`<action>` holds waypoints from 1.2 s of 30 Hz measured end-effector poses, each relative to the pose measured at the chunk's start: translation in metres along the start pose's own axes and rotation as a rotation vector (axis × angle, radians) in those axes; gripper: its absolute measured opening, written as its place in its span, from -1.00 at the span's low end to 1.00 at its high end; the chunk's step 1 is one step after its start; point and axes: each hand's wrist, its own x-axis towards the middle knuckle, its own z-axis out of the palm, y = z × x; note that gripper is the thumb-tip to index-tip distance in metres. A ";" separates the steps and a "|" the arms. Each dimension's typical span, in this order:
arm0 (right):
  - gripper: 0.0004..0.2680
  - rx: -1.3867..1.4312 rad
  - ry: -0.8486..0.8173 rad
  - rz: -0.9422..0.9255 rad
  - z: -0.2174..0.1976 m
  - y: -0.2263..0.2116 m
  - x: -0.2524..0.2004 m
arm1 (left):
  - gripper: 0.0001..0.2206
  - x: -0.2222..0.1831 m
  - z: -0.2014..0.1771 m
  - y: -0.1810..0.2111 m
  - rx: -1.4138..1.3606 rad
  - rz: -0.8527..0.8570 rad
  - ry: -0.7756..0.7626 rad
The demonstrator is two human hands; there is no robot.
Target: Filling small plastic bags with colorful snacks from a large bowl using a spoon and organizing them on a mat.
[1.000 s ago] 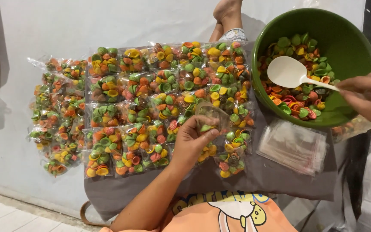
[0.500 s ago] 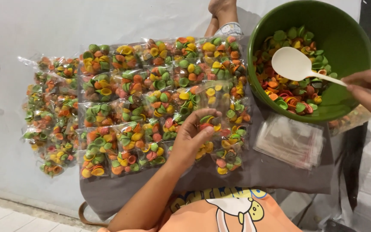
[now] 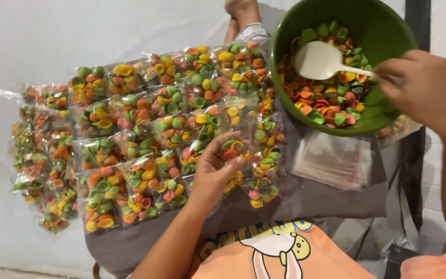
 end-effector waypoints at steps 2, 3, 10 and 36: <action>-0.85 -0.110 -0.030 0.025 -0.022 -0.012 0.005 | -0.52 0.001 0.001 0.001 0.017 -0.012 0.009; -0.87 -0.031 0.021 -0.003 -0.027 -0.016 0.007 | -0.53 0.001 0.002 0.001 0.038 0.005 0.013; -0.85 0.262 -0.047 -0.099 -0.048 -0.014 0.014 | -0.54 0.002 0.002 0.004 0.080 0.002 0.020; -0.83 0.921 -0.089 -0.110 -0.044 0.016 -0.004 | -0.56 -0.002 0.004 -0.006 0.224 0.062 -0.016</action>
